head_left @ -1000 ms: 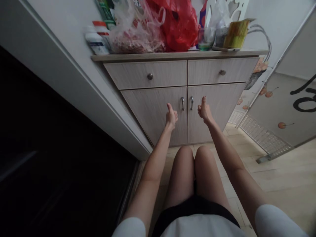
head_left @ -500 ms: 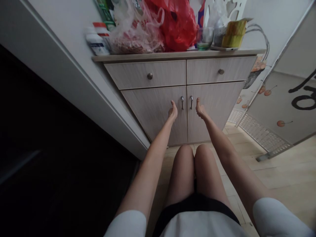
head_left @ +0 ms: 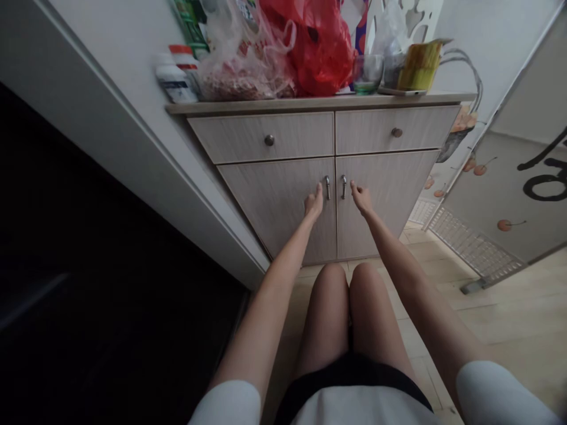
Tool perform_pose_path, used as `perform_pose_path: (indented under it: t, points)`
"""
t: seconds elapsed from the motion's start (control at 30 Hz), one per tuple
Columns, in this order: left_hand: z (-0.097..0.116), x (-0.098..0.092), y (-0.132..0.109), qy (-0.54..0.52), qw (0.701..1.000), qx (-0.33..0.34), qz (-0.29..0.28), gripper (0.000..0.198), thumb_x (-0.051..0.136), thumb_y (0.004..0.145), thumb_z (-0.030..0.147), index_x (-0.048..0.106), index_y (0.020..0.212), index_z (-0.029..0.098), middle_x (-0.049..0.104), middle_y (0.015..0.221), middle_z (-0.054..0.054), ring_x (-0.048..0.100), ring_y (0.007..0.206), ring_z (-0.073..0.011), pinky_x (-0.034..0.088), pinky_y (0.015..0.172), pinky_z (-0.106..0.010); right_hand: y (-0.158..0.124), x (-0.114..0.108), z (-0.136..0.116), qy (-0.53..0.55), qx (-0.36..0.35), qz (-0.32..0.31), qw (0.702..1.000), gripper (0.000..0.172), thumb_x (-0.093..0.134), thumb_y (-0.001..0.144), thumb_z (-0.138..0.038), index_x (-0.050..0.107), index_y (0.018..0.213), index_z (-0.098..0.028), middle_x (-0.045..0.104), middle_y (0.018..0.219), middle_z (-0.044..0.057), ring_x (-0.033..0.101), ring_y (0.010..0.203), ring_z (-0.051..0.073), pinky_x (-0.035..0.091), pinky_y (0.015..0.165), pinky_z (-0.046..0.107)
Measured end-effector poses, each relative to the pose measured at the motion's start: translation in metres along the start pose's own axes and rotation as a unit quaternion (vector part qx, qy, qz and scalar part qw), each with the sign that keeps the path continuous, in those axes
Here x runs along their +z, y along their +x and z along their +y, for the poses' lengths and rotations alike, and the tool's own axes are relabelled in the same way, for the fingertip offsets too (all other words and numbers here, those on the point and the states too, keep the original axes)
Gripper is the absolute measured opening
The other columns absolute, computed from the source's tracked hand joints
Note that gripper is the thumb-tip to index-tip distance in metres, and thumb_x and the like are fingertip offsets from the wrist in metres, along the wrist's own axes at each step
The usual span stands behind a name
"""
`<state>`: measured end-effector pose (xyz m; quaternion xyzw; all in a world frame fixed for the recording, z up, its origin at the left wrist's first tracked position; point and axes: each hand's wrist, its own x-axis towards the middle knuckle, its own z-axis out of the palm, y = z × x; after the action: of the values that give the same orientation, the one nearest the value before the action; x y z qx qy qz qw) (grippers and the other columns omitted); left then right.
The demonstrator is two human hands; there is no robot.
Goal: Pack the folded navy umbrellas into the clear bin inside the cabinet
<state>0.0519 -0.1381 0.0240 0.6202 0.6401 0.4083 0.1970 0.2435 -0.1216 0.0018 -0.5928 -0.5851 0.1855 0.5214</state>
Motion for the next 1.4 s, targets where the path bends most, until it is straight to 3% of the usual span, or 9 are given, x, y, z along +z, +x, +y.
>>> perform_pose_path:
  t: [0.1, 0.2, 0.4, 0.6, 0.77, 0.9, 1.23, 1.4]
  points:
    - [0.007, 0.006, -0.001, 0.021, 0.999, 0.016, 0.022, 0.055, 0.040, 0.100, 0.058, 0.071, 0.091, 0.014, 0.072, 0.089, -0.016, 0.068, 0.091, -0.0271, 0.047, 0.081, -0.034, 0.001, 0.009, -0.003, -0.002, -0.029, 0.039, 0.999, 0.064, 0.038, 0.088, -0.078, 0.061, 0.087, -0.018, 0.067, 0.088, 0.013, 0.063, 0.086, 0.026, 0.049, 0.080, 0.037]
    - [0.015, 0.017, 0.001, 0.010, 0.998, 0.055, 0.029, 0.032, 0.052, 0.099, 0.041, 0.067, 0.105, 0.014, 0.072, 0.104, -0.017, 0.067, 0.100, -0.0250, 0.047, 0.089, -0.033, 0.001, 0.019, -0.008, 0.005, -0.046, 0.017, 0.999, 0.049, 0.046, 0.092, -0.063, 0.063, 0.096, -0.018, 0.069, 0.098, 0.016, 0.065, 0.089, 0.026, 0.049, 0.085, 0.039]
    - [0.022, 0.026, 0.006, 0.040, 0.998, 0.041, -0.015, 0.024, 0.047, 0.101, 0.028, 0.067, 0.104, 0.015, 0.073, 0.105, -0.018, 0.069, 0.102, -0.0270, 0.047, 0.089, -0.035, 0.002, 0.027, -0.014, -0.010, -0.020, -0.036, 0.999, 0.024, 0.048, 0.095, -0.039, 0.062, 0.095, -0.019, 0.071, 0.101, 0.015, 0.066, 0.090, 0.025, 0.049, 0.088, 0.039]
    - [0.018, 0.017, -0.011, 0.058, 0.997, 0.051, -0.009, 0.024, 0.047, 0.102, 0.028, 0.067, 0.102, 0.015, 0.074, 0.102, -0.017, 0.069, 0.095, -0.0235, 0.044, 0.082, -0.031, -0.016, 0.015, -0.016, -0.006, -0.030, -0.051, 0.998, 0.023, 0.046, 0.097, -0.037, 0.060, 0.096, -0.019, 0.069, 0.101, 0.015, 0.063, 0.088, 0.023, 0.047, 0.088, 0.039]
    - [0.006, 0.005, -0.051, 0.053, 0.995, 0.088, 0.010, 0.023, 0.046, 0.102, 0.030, 0.065, 0.095, 0.018, 0.074, 0.095, -0.013, 0.068, 0.089, -0.0216, 0.043, 0.082, -0.030, -0.058, -0.013, -0.013, 0.026, -0.070, -0.050, 0.996, 0.028, 0.042, 0.099, -0.044, 0.057, 0.097, -0.021, 0.068, 0.095, 0.012, 0.062, 0.087, 0.024, 0.047, 0.085, 0.039]
    - [-0.010, -0.011, -0.093, 0.028, 0.993, 0.111, 0.038, 0.022, 0.045, 0.101, 0.027, 0.064, 0.092, 0.019, 0.075, 0.094, -0.011, 0.069, 0.087, -0.0205, 0.044, 0.087, -0.031, -0.098, -0.045, -0.008, -0.016, -0.102, -0.014, 0.995, 0.028, 0.040, 0.099, -0.046, 0.055, 0.090, -0.023, 0.068, 0.091, 0.012, 0.061, 0.090, 0.027, 0.045, 0.087, 0.040]
    - [-0.065, -0.077, -0.184, -0.003, 0.973, 0.159, 0.170, 0.031, 0.045, 0.099, 0.041, 0.065, 0.085, 0.021, 0.074, 0.081, -0.009, 0.068, 0.079, -0.0224, 0.048, 0.085, -0.036, -0.176, -0.124, 0.007, -0.129, -0.112, 0.112, 0.979, 0.030, 0.040, 0.098, -0.040, 0.063, 0.098, -0.021, 0.073, 0.090, 0.011, 0.059, 0.093, 0.027, 0.042, 0.090, 0.043]
    - [-0.104, -0.107, -0.212, 0.013, 0.956, 0.119, 0.267, 0.031, 0.050, 0.093, 0.048, 0.064, 0.086, 0.021, 0.070, 0.081, -0.009, 0.066, 0.081, -0.0241, 0.051, 0.081, -0.037, -0.199, -0.164, 0.016, -0.142, -0.117, 0.145, 0.972, 0.033, 0.040, 0.098, -0.043, 0.063, 0.087, -0.022, 0.072, 0.092, 0.011, 0.060, 0.088, 0.026, 0.044, 0.083, 0.041]
